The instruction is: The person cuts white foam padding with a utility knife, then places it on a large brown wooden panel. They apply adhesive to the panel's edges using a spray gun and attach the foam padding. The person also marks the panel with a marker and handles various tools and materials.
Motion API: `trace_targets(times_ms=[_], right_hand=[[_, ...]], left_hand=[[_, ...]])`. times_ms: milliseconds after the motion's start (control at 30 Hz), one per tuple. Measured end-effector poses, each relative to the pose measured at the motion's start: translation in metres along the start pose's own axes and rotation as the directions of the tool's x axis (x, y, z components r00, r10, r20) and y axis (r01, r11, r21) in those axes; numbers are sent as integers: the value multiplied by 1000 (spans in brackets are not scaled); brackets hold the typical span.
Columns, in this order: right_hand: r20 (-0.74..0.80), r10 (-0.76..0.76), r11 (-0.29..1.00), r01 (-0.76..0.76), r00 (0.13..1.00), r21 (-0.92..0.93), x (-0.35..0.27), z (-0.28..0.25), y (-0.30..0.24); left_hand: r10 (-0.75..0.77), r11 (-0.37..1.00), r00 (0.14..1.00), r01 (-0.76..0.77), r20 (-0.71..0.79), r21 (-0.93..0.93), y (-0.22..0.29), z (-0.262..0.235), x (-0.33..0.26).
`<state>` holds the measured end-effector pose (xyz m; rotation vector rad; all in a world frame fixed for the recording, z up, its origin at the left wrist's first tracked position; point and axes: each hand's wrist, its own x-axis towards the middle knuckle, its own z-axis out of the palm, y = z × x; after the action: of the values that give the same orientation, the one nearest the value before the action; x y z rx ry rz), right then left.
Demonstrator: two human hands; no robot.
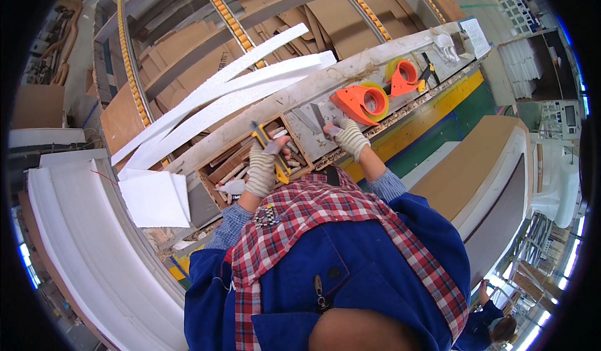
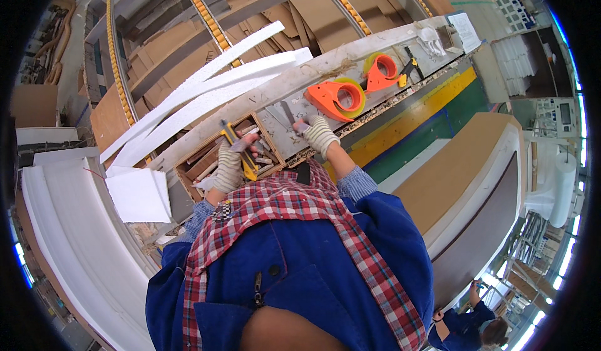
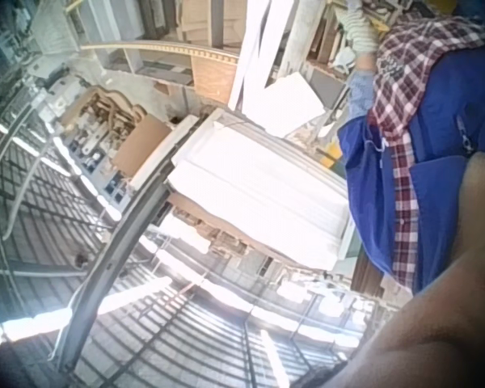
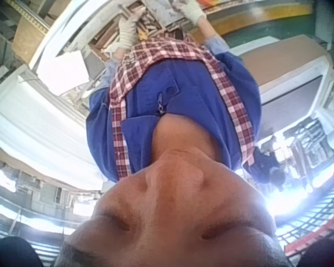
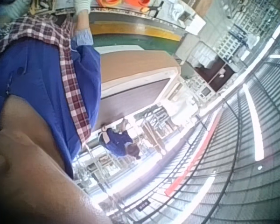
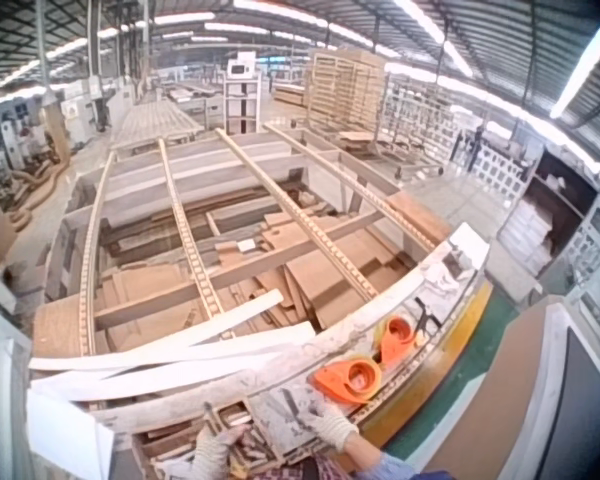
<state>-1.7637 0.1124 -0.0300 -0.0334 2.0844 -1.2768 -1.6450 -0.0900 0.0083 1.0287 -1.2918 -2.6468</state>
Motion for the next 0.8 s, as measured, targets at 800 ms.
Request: trace_targets(times_ms=[800], right_hand=[[512, -312, 773, -99, 800, 627, -104, 35, -92]], left_hand=[[93, 993, 993, -98, -72, -72, 52, 38, -50]])
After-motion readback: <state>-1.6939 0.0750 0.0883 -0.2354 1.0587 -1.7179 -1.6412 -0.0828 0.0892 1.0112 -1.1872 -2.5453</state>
